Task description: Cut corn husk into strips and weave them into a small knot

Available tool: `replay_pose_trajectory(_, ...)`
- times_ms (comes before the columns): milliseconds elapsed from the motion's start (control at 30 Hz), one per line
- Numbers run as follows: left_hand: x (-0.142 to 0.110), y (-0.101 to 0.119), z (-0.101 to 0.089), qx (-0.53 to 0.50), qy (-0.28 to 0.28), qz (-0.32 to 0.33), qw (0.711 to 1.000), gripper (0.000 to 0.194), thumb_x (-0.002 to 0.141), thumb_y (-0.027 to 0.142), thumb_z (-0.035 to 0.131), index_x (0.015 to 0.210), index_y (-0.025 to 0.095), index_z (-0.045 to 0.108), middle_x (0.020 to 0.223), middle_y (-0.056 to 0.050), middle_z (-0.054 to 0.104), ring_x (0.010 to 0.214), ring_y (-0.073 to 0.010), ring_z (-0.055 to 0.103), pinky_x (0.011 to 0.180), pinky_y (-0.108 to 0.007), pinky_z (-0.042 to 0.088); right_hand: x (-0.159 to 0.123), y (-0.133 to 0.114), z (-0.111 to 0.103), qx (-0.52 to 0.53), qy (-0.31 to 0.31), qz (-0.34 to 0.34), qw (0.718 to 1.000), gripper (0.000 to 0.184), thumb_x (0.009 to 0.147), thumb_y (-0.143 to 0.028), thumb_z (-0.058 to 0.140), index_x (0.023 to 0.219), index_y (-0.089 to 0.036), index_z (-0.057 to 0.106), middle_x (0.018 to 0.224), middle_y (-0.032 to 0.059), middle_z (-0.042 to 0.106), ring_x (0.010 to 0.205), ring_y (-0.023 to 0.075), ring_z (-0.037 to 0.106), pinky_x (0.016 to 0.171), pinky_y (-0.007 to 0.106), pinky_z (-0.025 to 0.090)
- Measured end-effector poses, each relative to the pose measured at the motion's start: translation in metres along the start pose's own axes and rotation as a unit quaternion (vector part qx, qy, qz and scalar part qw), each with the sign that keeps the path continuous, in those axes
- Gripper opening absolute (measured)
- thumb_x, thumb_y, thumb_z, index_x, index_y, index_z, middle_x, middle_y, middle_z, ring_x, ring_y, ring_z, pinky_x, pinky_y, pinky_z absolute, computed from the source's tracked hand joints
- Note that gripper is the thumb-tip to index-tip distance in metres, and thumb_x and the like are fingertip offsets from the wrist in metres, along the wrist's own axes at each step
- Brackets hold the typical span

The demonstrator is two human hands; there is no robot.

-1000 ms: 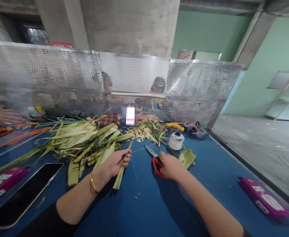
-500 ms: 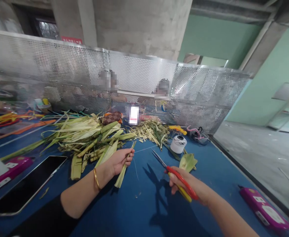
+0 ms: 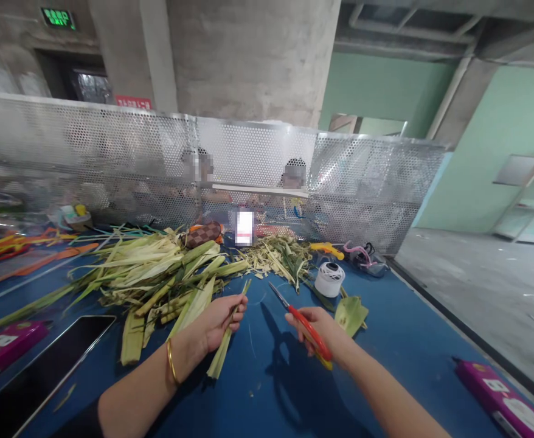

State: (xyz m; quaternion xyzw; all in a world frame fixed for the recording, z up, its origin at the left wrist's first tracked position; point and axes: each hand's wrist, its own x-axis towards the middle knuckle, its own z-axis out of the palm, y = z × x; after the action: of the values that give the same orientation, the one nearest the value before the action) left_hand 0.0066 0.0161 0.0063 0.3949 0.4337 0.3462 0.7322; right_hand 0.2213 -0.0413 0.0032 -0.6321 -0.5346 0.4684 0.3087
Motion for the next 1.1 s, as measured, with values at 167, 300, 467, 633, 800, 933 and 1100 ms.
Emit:
replay_pose_trajectory(167, -0.009, 0.017, -0.006, -0.013, -0.011, 0.008, 1.0, 0.016, 0.084, 0.025, 0.051, 0.072, 0.017, 0.044, 0.057, 0.008, 0.035, 0.042, -0.0026, 0.025, 0.042, -0.019, 0.017, -0.005, 0.007, -0.003, -0.318, 0.117, -0.069, 0.938, 0.036, 0.085, -0.051, 0.048, 0.086, -0.02, 0.066, 0.07, 0.0064, 0.068, 0.061, 0.0218, 0.064, 0.053, 0.029, 0.043)
replay_pose_trajectory(300, -0.02, 0.031, -0.009, 0.011, -0.069, 0.021, 0.997, 0.014, 0.081, 0.021, 0.049, 0.069, 0.016, 0.046, 0.056, 0.007, 0.035, 0.042, -0.0029, 0.023, 0.042, -0.019, 0.016, -0.013, -0.003, -0.004, -0.553, 0.177, -0.049, 0.813, 0.022, 0.081, -0.034, 0.058, 0.086, -0.016, 0.069, 0.087, 0.0164, 0.07, 0.079, 0.0314, 0.067, 0.061, 0.033, 0.044)
replay_pose_trajectory(467, -0.026, 0.031, -0.003, 0.072, -0.1, 0.063, 0.99, 0.014, 0.077, 0.025, 0.049, 0.067, 0.015, 0.05, 0.057, 0.006, 0.039, 0.043, -0.0035, 0.028, 0.043, -0.02, 0.016, -0.001, -0.035, 0.01, -0.366, 0.105, -0.199, 0.903, 0.019, 0.08, -0.029, 0.059, 0.092, -0.022, 0.073, 0.095, 0.008, 0.069, 0.082, 0.0217, 0.064, 0.07, 0.031, 0.046)
replay_pose_trajectory(633, -0.027, 0.017, 0.008, 0.112, -0.091, 0.11, 0.983, 0.018, 0.077, 0.032, 0.051, 0.067, 0.016, 0.052, 0.057, 0.006, 0.04, 0.045, -0.0047, 0.029, 0.045, -0.021, 0.018, 0.025, -0.032, 0.046, 0.036, 0.006, -0.202, 0.979, 0.026, 0.069, -0.038, 0.067, 0.086, -0.018, 0.07, 0.073, 0.0025, 0.068, 0.061, 0.0148, 0.057, 0.056, 0.026, 0.046)
replay_pose_trajectory(800, -0.026, 0.008, 0.014, 0.134, -0.08, 0.121, 0.98, 0.018, 0.077, 0.03, 0.05, 0.066, 0.017, 0.053, 0.056, 0.005, 0.04, 0.046, -0.006, 0.031, 0.046, -0.022, 0.02, 0.025, -0.02, 0.056, 0.182, -0.047, -0.161, 0.969, 0.03, 0.065, -0.045, 0.074, 0.068, -0.017, 0.063, 0.059, -0.0015, 0.061, 0.055, 0.0114, 0.057, 0.054, 0.024, 0.047)
replay_pose_trajectory(933, -0.022, 0.004, 0.017, 0.117, -0.072, 0.12, 0.983, 0.018, 0.077, 0.031, 0.052, 0.068, 0.016, 0.056, 0.058, 0.005, 0.041, 0.047, -0.0058, 0.031, 0.045, -0.021, 0.021, 0.015, -0.024, 0.046, 0.207, -0.051, -0.128, 0.968, 0.039, 0.061, -0.051, 0.076, 0.067, -0.017, 0.057, 0.058, -0.0026, 0.061, 0.05, 0.0102, 0.057, 0.049, 0.022, 0.046)
replay_pose_trajectory(1100, -0.017, 0.0, 0.019, 0.076, -0.035, 0.089, 0.993, 0.018, 0.082, 0.03, 0.05, 0.078, 0.014, 0.059, 0.06, 0.006, 0.04, 0.045, -0.0044, 0.029, 0.045, -0.02, 0.021, 0.012, -0.026, 0.036, 0.244, -0.023, -0.119, 0.962, 0.037, 0.066, -0.049, 0.071, 0.069, -0.018, 0.052, 0.059, -0.0039, 0.06, 0.046, 0.009, 0.057, 0.047, 0.021, 0.044)
